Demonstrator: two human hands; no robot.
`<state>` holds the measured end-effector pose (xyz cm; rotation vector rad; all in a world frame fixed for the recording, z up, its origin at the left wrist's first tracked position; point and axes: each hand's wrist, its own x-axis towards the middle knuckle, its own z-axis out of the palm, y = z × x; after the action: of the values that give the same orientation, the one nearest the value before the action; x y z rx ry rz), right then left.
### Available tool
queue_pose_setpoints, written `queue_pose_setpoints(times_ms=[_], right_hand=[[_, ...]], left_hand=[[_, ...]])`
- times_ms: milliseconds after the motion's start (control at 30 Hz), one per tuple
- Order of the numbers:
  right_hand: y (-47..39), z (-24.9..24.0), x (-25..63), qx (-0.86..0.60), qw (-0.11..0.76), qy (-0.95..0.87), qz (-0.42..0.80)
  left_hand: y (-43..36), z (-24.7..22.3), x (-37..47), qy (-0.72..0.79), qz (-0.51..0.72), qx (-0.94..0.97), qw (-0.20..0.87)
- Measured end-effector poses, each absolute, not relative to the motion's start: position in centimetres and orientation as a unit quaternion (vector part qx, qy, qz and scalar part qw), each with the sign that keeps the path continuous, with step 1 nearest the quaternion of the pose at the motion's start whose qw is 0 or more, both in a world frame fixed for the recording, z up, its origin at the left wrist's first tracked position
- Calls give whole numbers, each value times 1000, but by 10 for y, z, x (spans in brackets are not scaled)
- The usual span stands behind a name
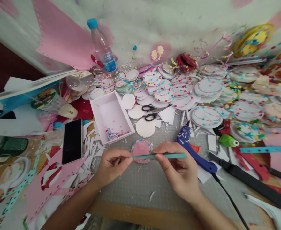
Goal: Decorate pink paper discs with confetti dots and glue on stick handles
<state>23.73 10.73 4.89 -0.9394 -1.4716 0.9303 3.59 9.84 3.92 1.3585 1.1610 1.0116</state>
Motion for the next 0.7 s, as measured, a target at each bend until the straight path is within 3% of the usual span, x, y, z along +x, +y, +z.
queue_pose_setpoints(times_ms=[700], right_hand=[[107,52,237,-376,550,-626,406]], left_hand=[[97,39,34,466,419,586,514]])
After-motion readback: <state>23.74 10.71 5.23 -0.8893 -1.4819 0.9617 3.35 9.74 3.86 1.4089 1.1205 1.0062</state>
